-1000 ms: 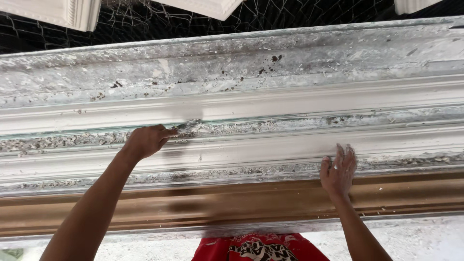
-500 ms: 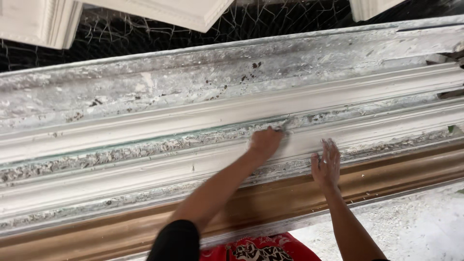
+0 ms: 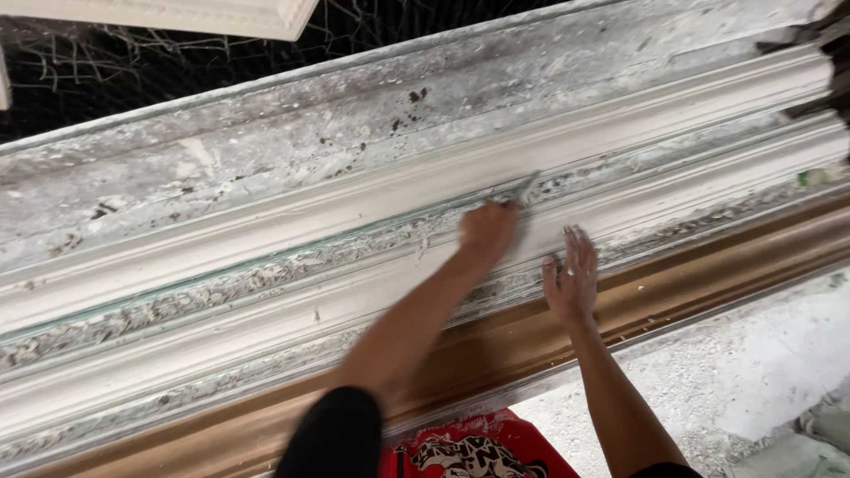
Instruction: The person scrapes excess dried plaster from decorative molding pieces laid on a workbench, running a small scraper along the grooves and edges of each piece and moving progressively along the lengths. They occasionally reposition their hands and continue scraping along adjacent moldings.
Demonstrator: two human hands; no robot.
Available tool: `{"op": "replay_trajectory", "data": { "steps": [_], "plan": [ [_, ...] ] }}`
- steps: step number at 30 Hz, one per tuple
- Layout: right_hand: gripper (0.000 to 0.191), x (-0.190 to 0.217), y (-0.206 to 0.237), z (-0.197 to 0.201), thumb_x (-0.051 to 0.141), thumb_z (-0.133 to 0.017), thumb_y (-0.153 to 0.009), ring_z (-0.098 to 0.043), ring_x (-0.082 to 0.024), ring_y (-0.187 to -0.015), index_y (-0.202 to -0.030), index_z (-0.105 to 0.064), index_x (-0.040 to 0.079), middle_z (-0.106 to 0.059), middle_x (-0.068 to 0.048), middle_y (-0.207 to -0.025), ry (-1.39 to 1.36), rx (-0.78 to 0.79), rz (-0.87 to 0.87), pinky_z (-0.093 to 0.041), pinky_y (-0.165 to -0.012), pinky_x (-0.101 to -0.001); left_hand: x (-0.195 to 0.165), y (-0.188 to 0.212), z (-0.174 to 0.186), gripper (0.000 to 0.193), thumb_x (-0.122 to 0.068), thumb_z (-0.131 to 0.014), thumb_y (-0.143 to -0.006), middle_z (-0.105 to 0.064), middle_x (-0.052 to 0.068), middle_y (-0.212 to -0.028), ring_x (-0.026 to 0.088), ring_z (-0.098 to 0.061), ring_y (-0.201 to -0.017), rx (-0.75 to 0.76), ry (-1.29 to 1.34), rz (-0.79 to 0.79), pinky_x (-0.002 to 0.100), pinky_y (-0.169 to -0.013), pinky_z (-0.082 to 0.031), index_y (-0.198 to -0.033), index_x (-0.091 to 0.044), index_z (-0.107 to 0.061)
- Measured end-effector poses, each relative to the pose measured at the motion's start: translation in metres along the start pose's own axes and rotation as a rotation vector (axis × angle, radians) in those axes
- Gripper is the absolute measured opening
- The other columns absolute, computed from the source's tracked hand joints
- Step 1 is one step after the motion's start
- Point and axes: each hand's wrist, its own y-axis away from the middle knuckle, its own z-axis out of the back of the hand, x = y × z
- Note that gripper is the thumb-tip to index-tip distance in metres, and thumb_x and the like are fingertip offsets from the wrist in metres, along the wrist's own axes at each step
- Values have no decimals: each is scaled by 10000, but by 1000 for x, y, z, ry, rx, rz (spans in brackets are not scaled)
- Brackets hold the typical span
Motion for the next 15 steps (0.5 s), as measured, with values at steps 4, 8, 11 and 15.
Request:
{"op": "replay_trajectory", "data": {
  "steps": [4, 8, 11, 15],
  "plan": [
    [555, -11, -4, -2, 338, -498, -1047, -422, -448, -1425, -1498, -433, 22, -455, -257, -1537, 114, -9, 46, -371, -1162, -582, -66, -29, 8, 334, -265, -623, -942, -668, 175, -1122, 312, -718, -980, -116, -59, -117, 466, -611, -613, -1246, -133, -668],
    [543, -8, -1, -2, 345, -466, -1077, -436, -433, -1440, -1514, -429, 25, -462, -254, -1531, 20, -34, 49, -367, -1190, -578, -18, 5, 25, 401, -203, -542, -1018, -653, 195, -1123, 336, -740, -903, 15, -124, -165, 418, -575, -639, -1418, -230, -552],
    [523, -3, 1, 1, 293, -474, -1072, -437, -435, -1442, -1510, -436, 10, -467, -254, -1522, -39, -53, 61, -370, -1207, -569, 50, 38, 52, 404, -173, -560, -1011, -671, 134, -1174, 298, -744, -873, -127, -218, -166, 427, -614, -632, -1410, -239, -561],
    [521, 4, -1, 7, 240, -532, -1033, -444, -432, -1432, -1485, -462, -9, -481, -262, -1501, 9, -35, 59, -341, -1201, -587, 105, 67, 83, 578, -95, -519, -964, -660, 153, -1193, 317, -733, -771, -9, -217, -168, 438, -593, -642, -1508, -283, -459]
  ]
}}
